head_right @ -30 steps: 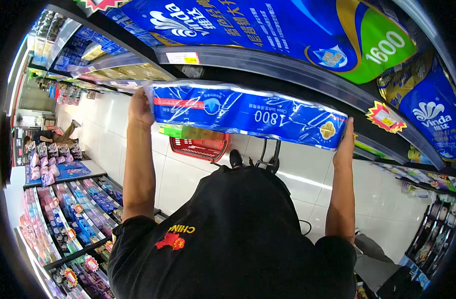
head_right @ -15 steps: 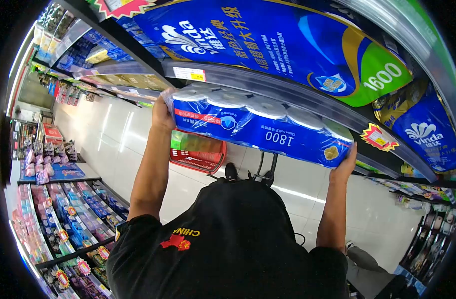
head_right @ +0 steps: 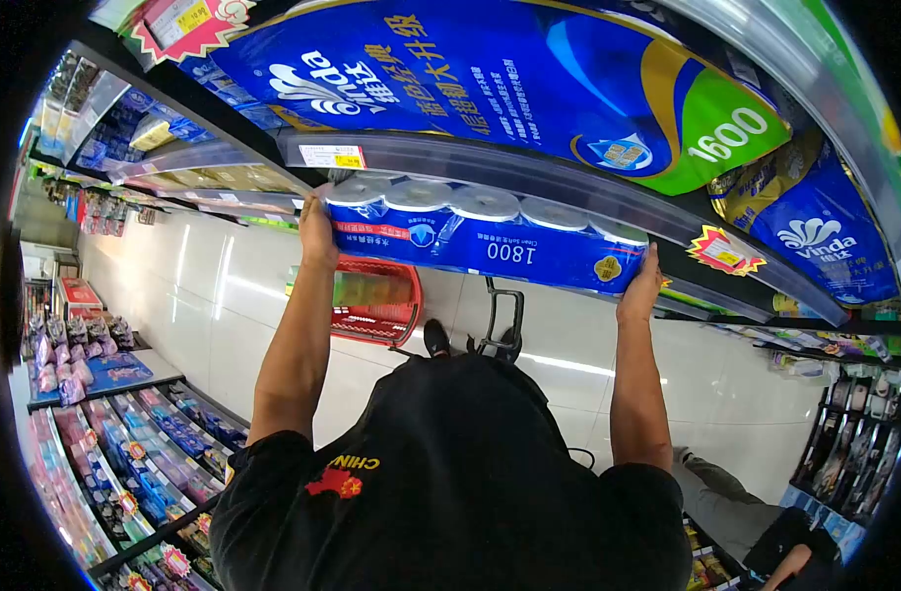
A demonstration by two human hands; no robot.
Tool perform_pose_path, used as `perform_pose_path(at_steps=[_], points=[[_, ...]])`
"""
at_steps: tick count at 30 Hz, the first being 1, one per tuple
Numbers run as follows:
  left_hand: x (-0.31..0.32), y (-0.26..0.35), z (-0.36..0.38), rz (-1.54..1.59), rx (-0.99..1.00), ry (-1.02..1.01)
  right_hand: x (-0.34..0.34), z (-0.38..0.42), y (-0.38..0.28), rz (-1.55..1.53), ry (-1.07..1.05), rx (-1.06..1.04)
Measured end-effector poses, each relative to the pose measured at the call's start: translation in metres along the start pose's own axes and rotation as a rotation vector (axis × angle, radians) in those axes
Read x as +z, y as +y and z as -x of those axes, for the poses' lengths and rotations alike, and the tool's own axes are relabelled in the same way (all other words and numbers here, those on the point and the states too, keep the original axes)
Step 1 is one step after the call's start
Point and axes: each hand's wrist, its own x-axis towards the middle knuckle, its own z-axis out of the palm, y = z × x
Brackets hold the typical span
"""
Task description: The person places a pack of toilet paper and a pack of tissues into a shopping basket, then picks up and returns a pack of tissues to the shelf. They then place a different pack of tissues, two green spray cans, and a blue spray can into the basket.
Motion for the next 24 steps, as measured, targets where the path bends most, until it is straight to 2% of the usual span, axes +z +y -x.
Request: perform_pose_path(at_steps=[2, 6, 9, 11, 12, 16, 19, 22, 24], points=[[0.006, 0.003, 0.006, -0.093, 0.075, -0.003, 0.000, -0.001, 0.002, -0.011, -0.023, -0.021], [0.020, 0.014, 0.009, -0.636, 0.114, 0.068, 0.002, 0.004, 0.001, -0.060, -0.108, -0.045], [0.028, 0.008, 0.001, -0.756, 0.125, 0.073, 0.003, 0.010, -0.002, 0.005, -0.235, -0.139], [0.031, 0.010, 0.005, -0.638, 0.099, 0.043, 0.007, 0.017, -0.003, 0.107, -0.255, -0.216], [0.034, 0.013, 0.006, -0.619, 0.081, 0.041, 0.011, 0.022, -0.004, 0.033, -0.257, -0.170], [0.046, 0.030, 0.019, -0.606, 0.027, 0.043, 0.019, 0.017, -0.007, 0.058, -0.147, -0.141], [0.048, 0.034, 0.023, -0.547, 0.272, 0.012, 0.029, -0.005, -0.008, 0.122, -0.073, -0.097], [0.040, 0.029, 0.035, -0.502, 0.386, 0.028, 0.047, -0.017, -0.011, 0.208, 0.045, -0.117], [0.039, 0.025, 0.049, -0.477, 0.444, 0.051, 0.054, -0.026, -0.016, 0.236, 0.045, -0.025]])
